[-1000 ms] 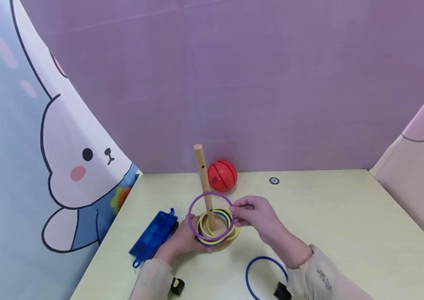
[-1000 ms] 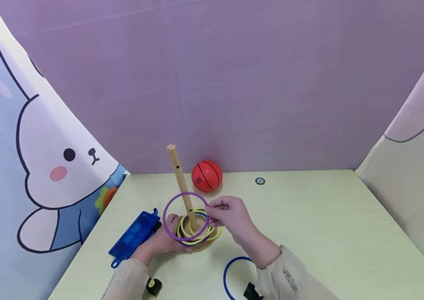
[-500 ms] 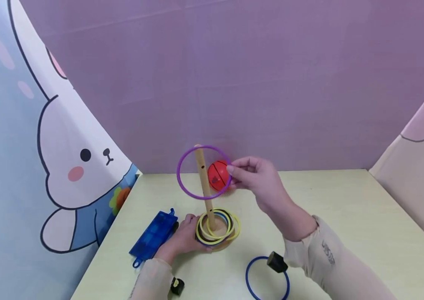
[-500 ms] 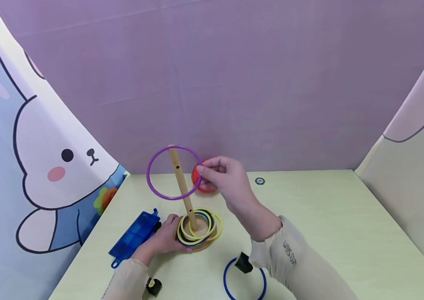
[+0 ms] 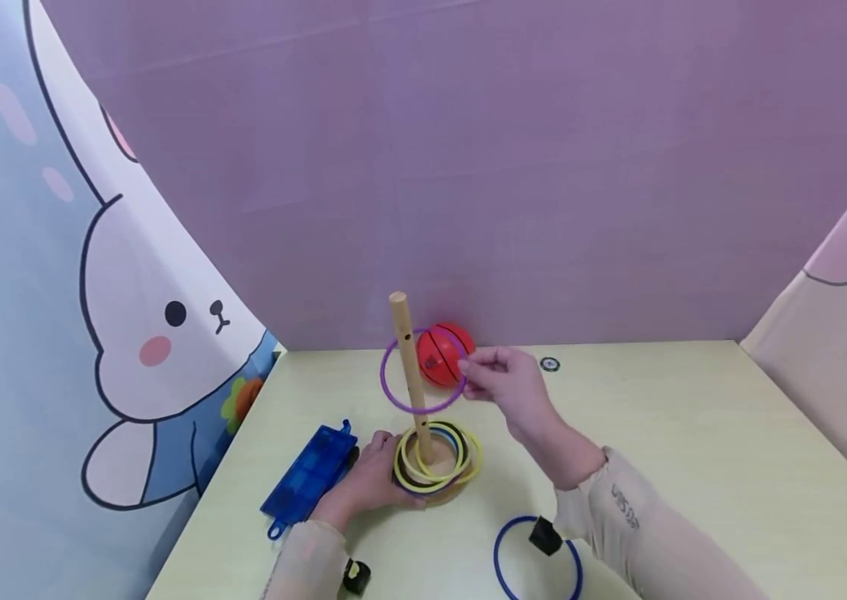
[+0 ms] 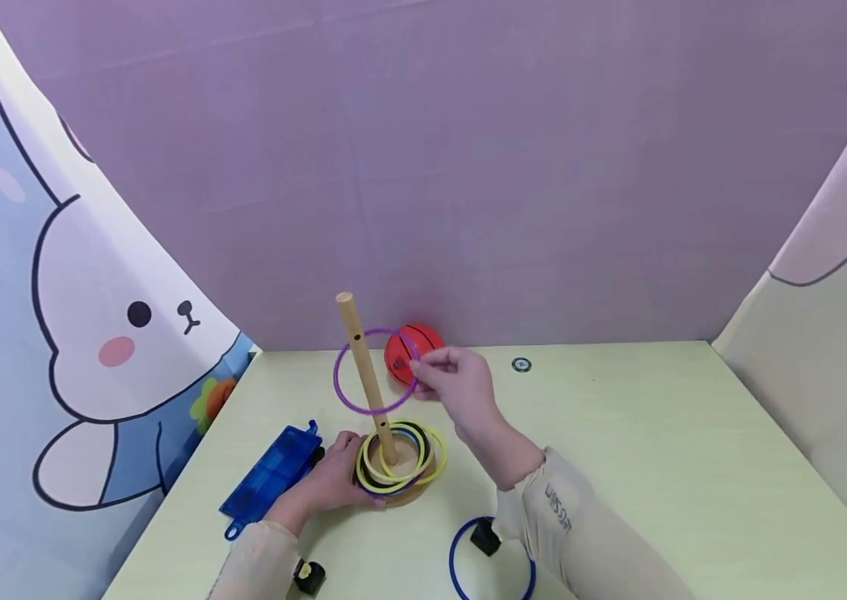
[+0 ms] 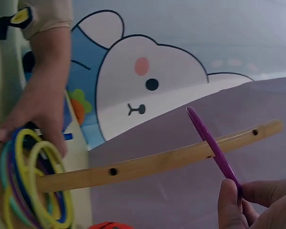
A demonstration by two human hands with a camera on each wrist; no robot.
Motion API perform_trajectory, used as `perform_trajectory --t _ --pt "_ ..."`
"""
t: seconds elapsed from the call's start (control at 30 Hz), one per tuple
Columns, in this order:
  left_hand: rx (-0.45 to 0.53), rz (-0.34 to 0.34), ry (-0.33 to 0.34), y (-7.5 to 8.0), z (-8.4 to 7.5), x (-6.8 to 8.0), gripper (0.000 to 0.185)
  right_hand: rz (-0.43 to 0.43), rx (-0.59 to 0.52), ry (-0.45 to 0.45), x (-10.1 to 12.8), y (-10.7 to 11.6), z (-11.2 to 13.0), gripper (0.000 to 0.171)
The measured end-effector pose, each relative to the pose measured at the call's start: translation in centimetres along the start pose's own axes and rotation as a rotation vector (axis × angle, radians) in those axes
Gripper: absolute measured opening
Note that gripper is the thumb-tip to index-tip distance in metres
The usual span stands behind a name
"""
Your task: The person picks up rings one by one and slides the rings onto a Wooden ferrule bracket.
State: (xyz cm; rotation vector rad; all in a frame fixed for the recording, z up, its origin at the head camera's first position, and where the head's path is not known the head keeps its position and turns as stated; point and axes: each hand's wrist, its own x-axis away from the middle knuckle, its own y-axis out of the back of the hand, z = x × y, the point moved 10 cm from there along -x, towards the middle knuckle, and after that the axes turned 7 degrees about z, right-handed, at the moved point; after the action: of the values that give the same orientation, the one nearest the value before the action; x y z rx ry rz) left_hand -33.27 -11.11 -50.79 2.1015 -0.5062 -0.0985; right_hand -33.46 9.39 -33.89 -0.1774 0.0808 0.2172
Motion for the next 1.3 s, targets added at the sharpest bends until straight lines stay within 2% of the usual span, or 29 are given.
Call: perform_trajectory --t 0.23,0.4,0.5,0.83,1.0,1.3 --pt "0.017 0.006 0.026 0.0 0.1 0.1 0.110 -0.074 0.069 -0.140 0.7 1.9 -8.4 0.012" --pt "0.048 0.020 0.052 -0.3 0.5 -0.1 0.110 -0.078 0.088 -0.209 1.2 2.2 -12.0 0.014" --pt "0.049 0.022 0.051 -0.4 0.6 -0.3 0.111 -0.079 0.089 -0.234 1.3 2.3 -13.3 0.015" --pt "0.026 0.008 0.031 -0.3 0.6 -0.3 0.107 -0.111 0.173 -0.200 2.5 4.1 -13.8 0.011" --pt "0.025 -0.001 0.019 -0.1 0.3 -0.1 0.108 -0.079 0.235 -0.202 4.6 5.5 -13.2 0.013" --pt "0.010 -0.005 0.010 -0.1 0.3 -0.1 0.107 -0.031 0.280 -0.291 8.8 8.5 -14.2 0.019"
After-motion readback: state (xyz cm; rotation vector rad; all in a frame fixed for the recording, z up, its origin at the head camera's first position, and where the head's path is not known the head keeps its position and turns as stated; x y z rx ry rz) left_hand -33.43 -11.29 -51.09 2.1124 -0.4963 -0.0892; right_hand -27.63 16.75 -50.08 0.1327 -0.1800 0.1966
